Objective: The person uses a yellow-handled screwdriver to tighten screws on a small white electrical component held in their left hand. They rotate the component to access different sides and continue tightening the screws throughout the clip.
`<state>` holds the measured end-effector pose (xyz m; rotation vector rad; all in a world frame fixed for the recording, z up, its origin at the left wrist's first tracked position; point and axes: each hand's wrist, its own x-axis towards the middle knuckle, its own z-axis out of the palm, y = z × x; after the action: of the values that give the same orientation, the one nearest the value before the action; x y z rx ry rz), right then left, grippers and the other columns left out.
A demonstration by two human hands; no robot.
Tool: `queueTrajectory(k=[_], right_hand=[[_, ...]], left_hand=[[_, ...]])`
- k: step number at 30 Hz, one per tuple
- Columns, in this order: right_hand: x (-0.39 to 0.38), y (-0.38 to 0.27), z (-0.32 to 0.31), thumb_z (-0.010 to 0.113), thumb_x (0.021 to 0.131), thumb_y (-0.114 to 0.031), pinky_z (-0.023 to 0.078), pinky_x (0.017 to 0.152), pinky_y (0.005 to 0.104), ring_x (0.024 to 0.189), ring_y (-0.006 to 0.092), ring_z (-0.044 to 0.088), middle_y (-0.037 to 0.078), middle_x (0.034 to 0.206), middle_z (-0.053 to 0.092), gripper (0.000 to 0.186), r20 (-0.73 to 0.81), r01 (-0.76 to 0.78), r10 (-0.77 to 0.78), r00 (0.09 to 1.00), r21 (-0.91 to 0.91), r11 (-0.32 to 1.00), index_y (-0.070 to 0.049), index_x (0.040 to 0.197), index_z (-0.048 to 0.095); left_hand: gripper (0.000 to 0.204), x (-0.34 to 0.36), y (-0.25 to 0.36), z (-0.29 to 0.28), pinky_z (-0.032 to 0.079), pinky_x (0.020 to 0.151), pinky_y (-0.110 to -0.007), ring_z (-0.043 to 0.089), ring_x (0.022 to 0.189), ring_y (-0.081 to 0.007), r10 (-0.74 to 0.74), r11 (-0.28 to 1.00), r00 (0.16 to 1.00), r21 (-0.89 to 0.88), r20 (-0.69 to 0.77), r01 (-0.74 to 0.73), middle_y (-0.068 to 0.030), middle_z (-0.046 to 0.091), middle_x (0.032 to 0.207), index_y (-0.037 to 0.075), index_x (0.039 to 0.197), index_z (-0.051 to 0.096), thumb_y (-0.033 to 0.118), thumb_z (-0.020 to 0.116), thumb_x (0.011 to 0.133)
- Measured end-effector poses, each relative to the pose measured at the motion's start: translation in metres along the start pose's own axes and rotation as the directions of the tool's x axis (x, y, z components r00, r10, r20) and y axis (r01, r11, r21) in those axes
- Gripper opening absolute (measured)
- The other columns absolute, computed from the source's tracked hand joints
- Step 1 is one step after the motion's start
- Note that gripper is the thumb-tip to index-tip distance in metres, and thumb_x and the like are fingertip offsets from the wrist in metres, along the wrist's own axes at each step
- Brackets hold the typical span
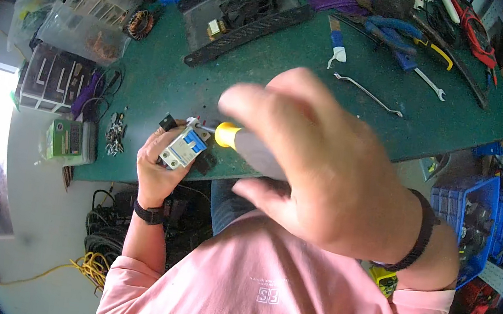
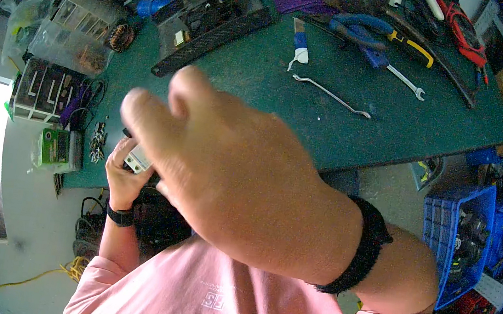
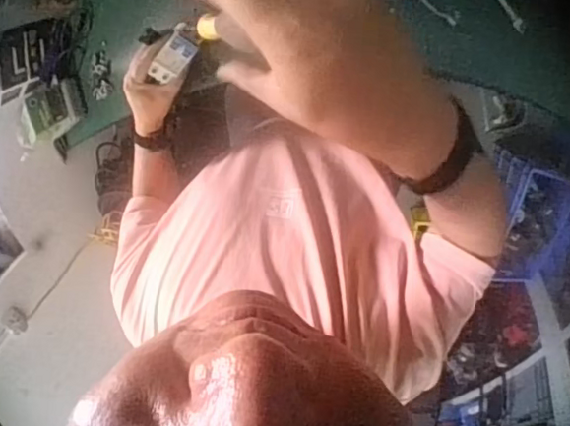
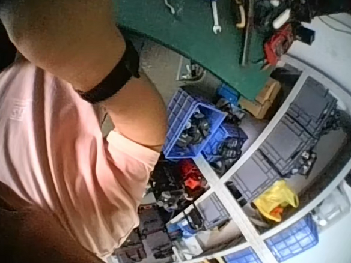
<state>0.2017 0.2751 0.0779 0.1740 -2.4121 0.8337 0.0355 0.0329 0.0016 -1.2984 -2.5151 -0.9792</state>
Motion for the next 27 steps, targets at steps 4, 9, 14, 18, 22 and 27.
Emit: queueTrajectory(k=[4, 9, 14, 18, 22, 27], right_hand=[[-0.003, -0.002, -0.003, 0.077, 0.076, -0.023, 0.054, 0.065, 0.0375, 0.079, 0.0306, 0.063, 0.014, 0.097, 0.06, 0.055, 0.092, -0.184, 0.186, 0.978, -0.03, 0.982, 0.0, 0.119, 0.052], [-0.003, -0.004, 0.001, 0.079, 0.071, -0.02, 0.053, 0.068, 0.0382, 0.087, 0.031, 0.063, 0.015, 0.099, 0.06, 0.058, -0.004, -0.08, 0.08, 0.997, 0.051, 0.995, -0.001, 0.119, 0.052], [-0.005, -0.005, 0.001, 0.078, 0.069, -0.01, 0.052, 0.065, 0.038, 0.078, 0.0316, 0.061, 0.014, 0.094, 0.058, 0.046, 0.058, -0.189, 0.186, 0.981, 0.058, 0.98, -0.002, 0.108, 0.056], [-0.006, 0.001, 0.007, 0.074, 0.07, -0.003, 0.049, 0.059, 0.037, 0.069, 0.03, 0.059, 0.013, 0.09, 0.056, 0.037, -0.054, -0.014, 0.022, 0.998, 0.145, 0.989, -0.004, 0.104, 0.059], [-0.008, -0.001, 0.005, 0.069, 0.068, 0.006, 0.047, 0.057, 0.0344, 0.066, 0.0256, 0.056, 0.012, 0.089, 0.055, 0.036, -0.081, -0.004, 0.018, 0.997, 0.17, 0.985, -0.004, 0.101, 0.061], [-0.01, 0.006, -0.004, 0.065, 0.066, 0.012, 0.046, 0.061, 0.0322, 0.071, 0.0249, 0.056, 0.013, 0.091, 0.055, 0.037, -0.129, 0.081, -0.06, 0.99, 0.162, 0.983, -0.004, 0.099, 0.063]], left_hand=[[0.042, -0.002, -0.003, 0.002, 0.05, 0.089, -0.034, 0.066, 0.1, -0.0289, -0.053, 0.998, 0.998, -0.019, 0.013, 0.054, -0.0161, 0.069, 0.109, 0.0, 0.103, 0.068, 0.001, 0.075, 0.062], [0.042, -0.002, -0.003, 0.001, 0.05, 0.09, -0.034, 0.066, 0.101, -0.028, -0.068, 0.996, 0.997, -0.048, 0.022, 0.069, -0.0157, 0.068, 0.111, 0.001, 0.104, 0.068, 0.0, 0.075, 0.063], [0.042, -0.002, -0.005, 0.001, 0.05, 0.09, -0.034, 0.066, 0.1, -0.028, -0.07, 0.996, 0.997, -0.049, 0.023, 0.071, -0.0157, 0.068, 0.11, 0.001, 0.105, 0.068, 0.0, 0.075, 0.063], [0.043, 0.001, 0.004, -0.001, 0.05, 0.089, -0.033, 0.067, 0.099, -0.028, -0.01, 1.0, 0.999, -0.012, 0.03, 0.01, -0.0154, 0.069, 0.109, 0.001, 0.105, 0.068, 0.0, 0.074, 0.063], [0.044, 0.001, 0.0, -0.001, 0.051, 0.088, -0.032, 0.067, 0.098, -0.0271, -0.011, 1.0, 0.999, -0.018, 0.047, 0.011, -0.0149, 0.069, 0.109, 0.001, 0.105, 0.068, -0.002, 0.074, 0.061], [0.044, 0.003, 0.005, -0.002, 0.051, 0.088, -0.032, 0.067, 0.097, -0.0266, -0.012, 1.0, 0.999, -0.01, 0.047, 0.013, -0.0145, 0.069, 0.108, 0.0, 0.104, 0.068, -0.003, 0.074, 0.061]])
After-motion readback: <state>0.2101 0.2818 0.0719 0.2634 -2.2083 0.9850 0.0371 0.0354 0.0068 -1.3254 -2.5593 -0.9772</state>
